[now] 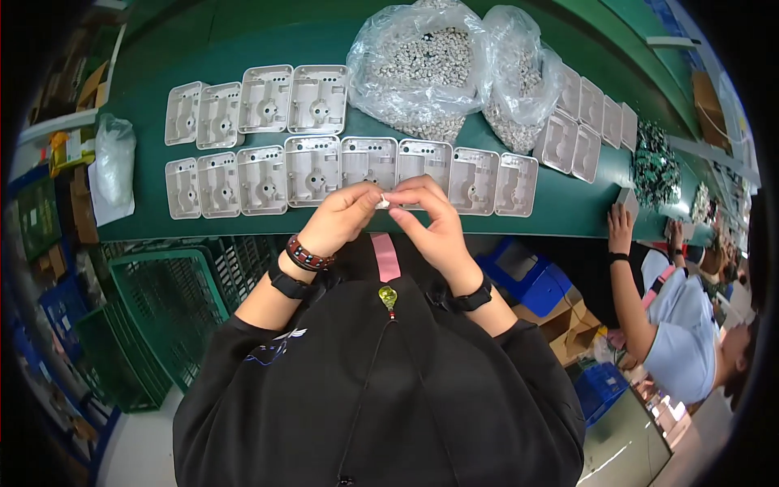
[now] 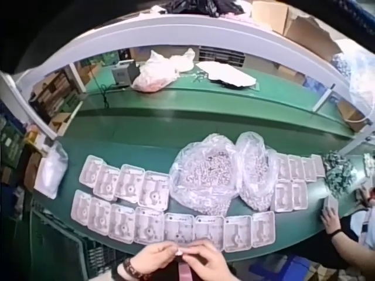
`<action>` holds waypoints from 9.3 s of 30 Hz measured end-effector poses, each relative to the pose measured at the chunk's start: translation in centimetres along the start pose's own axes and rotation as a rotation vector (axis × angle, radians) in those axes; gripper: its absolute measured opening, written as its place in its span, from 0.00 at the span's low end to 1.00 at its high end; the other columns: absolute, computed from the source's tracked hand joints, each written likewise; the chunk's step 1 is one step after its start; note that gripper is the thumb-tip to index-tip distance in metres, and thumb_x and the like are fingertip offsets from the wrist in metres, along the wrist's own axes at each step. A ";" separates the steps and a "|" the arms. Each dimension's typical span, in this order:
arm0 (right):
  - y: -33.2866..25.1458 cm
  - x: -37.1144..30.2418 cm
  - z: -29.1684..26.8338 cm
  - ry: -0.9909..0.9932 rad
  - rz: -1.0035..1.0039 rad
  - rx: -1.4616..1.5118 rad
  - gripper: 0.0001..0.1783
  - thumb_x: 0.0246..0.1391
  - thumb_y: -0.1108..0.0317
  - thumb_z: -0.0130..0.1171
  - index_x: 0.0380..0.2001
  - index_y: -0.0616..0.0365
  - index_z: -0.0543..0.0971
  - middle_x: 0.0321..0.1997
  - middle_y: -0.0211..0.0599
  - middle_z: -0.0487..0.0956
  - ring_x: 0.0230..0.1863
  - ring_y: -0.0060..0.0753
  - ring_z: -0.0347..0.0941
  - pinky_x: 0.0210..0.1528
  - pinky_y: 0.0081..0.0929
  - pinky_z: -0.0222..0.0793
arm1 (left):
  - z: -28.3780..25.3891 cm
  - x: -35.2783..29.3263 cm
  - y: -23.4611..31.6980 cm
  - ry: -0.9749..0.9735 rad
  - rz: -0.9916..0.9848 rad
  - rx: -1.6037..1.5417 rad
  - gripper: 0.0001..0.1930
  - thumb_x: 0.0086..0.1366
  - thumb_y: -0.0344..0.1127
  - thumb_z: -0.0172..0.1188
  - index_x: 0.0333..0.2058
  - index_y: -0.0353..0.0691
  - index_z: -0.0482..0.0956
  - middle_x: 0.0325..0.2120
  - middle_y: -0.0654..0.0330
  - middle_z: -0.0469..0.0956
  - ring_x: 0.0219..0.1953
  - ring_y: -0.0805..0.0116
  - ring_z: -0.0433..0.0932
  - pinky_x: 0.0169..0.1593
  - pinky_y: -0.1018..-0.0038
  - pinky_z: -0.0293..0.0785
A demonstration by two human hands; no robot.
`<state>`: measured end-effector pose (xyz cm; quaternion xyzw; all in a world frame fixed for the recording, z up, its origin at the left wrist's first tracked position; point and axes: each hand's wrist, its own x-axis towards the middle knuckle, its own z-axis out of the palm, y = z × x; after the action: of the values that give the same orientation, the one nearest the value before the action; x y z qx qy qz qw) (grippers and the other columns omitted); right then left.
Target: The person is assembling electronic components by placing small parts from plastic bags into plastic housings on an assembly line.
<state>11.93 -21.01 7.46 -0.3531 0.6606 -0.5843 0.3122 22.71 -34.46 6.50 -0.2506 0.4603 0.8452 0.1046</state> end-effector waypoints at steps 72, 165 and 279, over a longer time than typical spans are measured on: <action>-1.5 2.5 2.7 -0.176 -0.229 -0.323 0.06 0.37 0.70 0.61 0.23 0.54 0.76 0.29 0.29 0.71 0.33 0.35 0.64 0.35 0.28 0.59 | -4.9 -2.7 0.4 -0.303 -0.192 -0.314 0.13 0.62 0.36 0.47 0.44 0.37 0.67 0.18 0.74 0.58 0.15 0.86 0.50 0.16 0.89 0.45; -1.1 9.4 22.8 -0.121 0.020 -0.096 0.05 0.41 0.75 0.57 0.25 0.61 0.74 0.25 0.33 0.70 0.27 0.26 0.66 0.31 0.21 0.62 | -18.6 -10.3 1.5 0.350 0.144 -0.051 0.09 0.57 0.23 0.39 0.36 0.36 0.66 0.23 0.63 0.69 0.25 0.77 0.67 0.30 0.82 0.64; -0.3 12.6 24.4 -0.158 -0.435 -0.881 0.13 0.37 0.74 0.55 0.32 0.52 0.75 0.46 0.42 0.65 0.48 0.47 0.58 0.49 0.41 0.53 | -24.9 -15.2 0.7 0.564 0.256 -0.203 0.10 0.60 0.28 0.49 0.42 0.36 0.68 0.35 0.58 0.73 0.33 0.77 0.71 0.40 0.79 0.71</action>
<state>25.08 -44.94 4.76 -0.6243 0.7301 -0.2726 0.0535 43.51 -54.70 3.75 -0.4240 0.4124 0.7904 -0.1594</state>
